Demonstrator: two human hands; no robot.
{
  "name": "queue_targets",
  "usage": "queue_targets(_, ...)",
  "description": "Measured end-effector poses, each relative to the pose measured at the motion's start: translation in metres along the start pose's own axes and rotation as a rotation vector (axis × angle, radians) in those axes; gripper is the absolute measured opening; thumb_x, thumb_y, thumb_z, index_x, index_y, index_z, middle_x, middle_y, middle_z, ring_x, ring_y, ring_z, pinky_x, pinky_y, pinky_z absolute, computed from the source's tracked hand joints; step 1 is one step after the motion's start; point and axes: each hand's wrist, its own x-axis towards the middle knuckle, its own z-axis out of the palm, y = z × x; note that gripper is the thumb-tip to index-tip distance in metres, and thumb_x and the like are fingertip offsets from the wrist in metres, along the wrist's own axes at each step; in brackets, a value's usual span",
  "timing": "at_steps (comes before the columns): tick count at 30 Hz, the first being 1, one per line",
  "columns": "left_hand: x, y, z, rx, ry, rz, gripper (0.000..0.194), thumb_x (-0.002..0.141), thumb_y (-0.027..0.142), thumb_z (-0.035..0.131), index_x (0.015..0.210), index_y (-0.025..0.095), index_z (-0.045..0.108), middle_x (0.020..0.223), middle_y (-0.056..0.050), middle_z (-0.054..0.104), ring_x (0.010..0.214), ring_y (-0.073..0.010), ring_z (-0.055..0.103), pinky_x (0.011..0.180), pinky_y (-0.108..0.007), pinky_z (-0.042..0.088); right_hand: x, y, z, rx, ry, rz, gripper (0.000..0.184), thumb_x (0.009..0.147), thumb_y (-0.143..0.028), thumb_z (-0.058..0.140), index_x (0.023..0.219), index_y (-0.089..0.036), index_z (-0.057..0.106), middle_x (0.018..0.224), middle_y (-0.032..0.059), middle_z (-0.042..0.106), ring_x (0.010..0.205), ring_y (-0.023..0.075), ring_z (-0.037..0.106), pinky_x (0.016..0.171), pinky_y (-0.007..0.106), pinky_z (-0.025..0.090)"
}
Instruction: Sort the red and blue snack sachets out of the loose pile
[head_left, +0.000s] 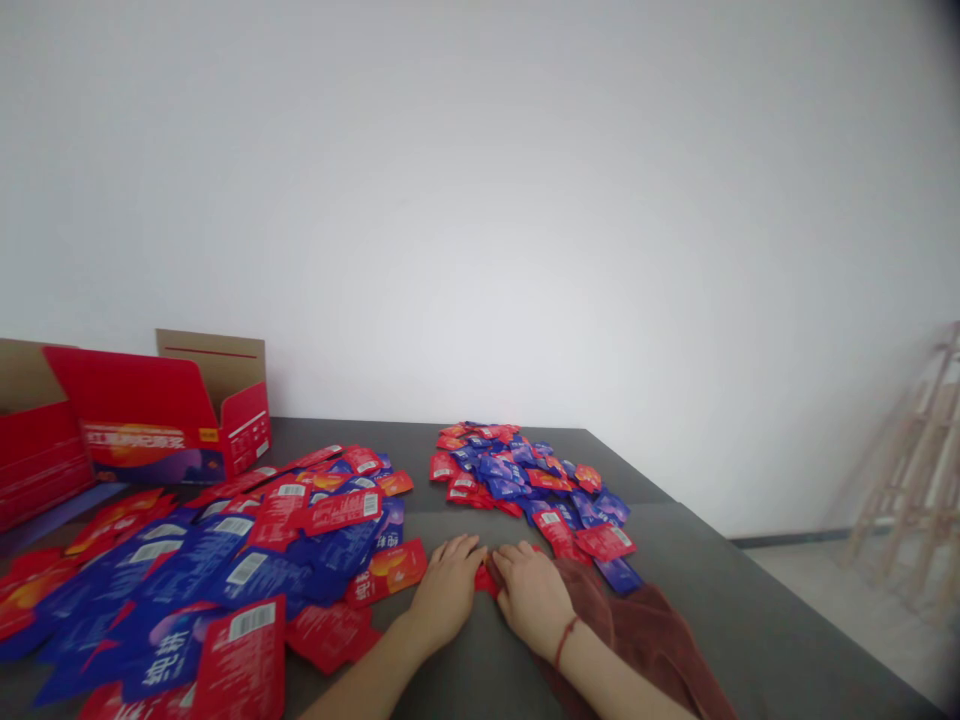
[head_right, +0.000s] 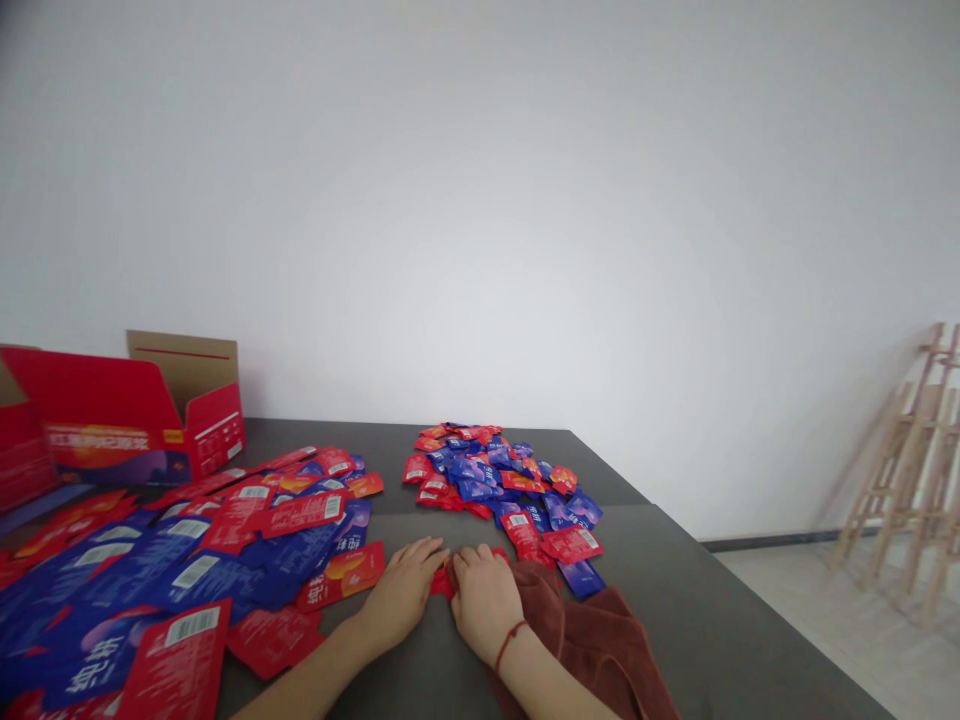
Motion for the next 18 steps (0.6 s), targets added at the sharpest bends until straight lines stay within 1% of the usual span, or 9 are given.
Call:
queue_targets(3,-0.001,0.000,-0.002,0.003,-0.014,0.000,0.051,0.088,0.009,0.033,0.135,0.019,0.051,0.144,-0.007,0.045,0.133,-0.0222,0.037,0.111,-0.040,0.027,-0.004,-0.002,-0.002,0.060,-0.033,-0.109,0.049,0.079,-0.016,0.048,0.127,-0.016,0.055,0.121,0.0080,0.061,0.105,0.0243,0.050,0.093,0.035,0.038)
queue_targets(6,-0.001,0.002,-0.005,0.010,-0.034,0.001,0.050,0.089,0.009,0.033,0.135,0.018,0.051,0.144,-0.008,0.045,0.133,-0.0230,0.037,0.111,-0.041,0.026,-0.019,0.009,-0.004,0.161,-0.034,-0.186,0.053,0.077,-0.016,0.048,0.130,-0.023,0.054,0.129,0.0011,0.058,0.110,0.0216,0.049,0.097,0.032,0.036)
queue_targets(7,-0.001,0.002,-0.006,0.010,-0.040,0.000,0.050,0.089,0.009,0.033,0.135,0.018,0.051,0.144,-0.008,0.045,0.133,-0.0231,0.037,0.111,-0.041,0.026,-0.024,0.014,-0.003,0.174,-0.024,-0.180,0.054,0.077,-0.015,0.048,0.130,-0.025,0.055,0.131,-0.0002,0.057,0.111,0.0210,0.049,0.097,0.031,0.035)
queue_targets(9,-0.002,0.003,-0.008,0.008,-0.045,-0.003,0.051,0.088,0.008,0.033,0.135,0.018,0.051,0.144,-0.008,0.045,0.134,-0.0231,0.036,0.111,-0.041,0.026,-0.031,0.024,-0.001,0.156,-0.001,-0.099,0.054,0.078,-0.012,0.046,0.129,-0.024,0.056,0.132,0.0010,0.056,0.113,0.0211,0.049,0.098,0.032,0.035)
queue_targets(12,-0.002,0.004,-0.008,0.004,-0.037,-0.017,0.053,0.087,0.007,0.032,0.135,0.020,0.051,0.144,-0.007,0.045,0.134,-0.0226,0.037,0.111,-0.042,0.026,-0.031,0.034,0.004,0.066,0.021,0.105,0.052,0.078,-0.009,0.043,0.128,-0.016,0.056,0.130,0.0095,0.056,0.112,0.0238,0.051,0.097,0.034,0.037)
queue_targets(14,-0.001,0.003,-0.007,0.002,-0.032,-0.023,0.053,0.087,0.007,0.032,0.134,0.022,0.051,0.143,-0.006,0.046,0.133,-0.0223,0.037,0.111,-0.042,0.026,-0.025,0.034,0.005,0.013,0.018,0.186,0.049,0.079,-0.008,0.042,0.125,-0.012,0.058,0.125,0.0136,0.059,0.111,0.0253,0.053,0.095,0.035,0.038)
queue_targets(16,0.000,0.002,-0.004,-0.002,-0.023,-0.019,0.053,0.087,0.007,0.032,0.134,0.022,0.052,0.143,-0.006,0.046,0.133,-0.0221,0.038,0.110,-0.042,0.026,-0.018,0.025,0.006,-0.005,0.021,0.177,0.046,0.080,-0.009,0.042,0.122,-0.012,0.060,0.119,0.0136,0.062,0.109,0.0258,0.053,0.094,0.035,0.039)
queue_targets(18,0.000,0.000,-0.001,-0.004,-0.013,-0.007,0.052,0.088,0.009,0.032,0.134,0.022,0.052,0.143,-0.006,0.046,0.132,-0.0225,0.038,0.110,-0.042,0.027,-0.012,0.011,0.006,0.022,0.022,0.091,0.045,0.079,-0.010,0.043,0.120,-0.014,0.061,0.117,0.0111,0.063,0.107,0.0256,0.053,0.094,0.036,0.038)
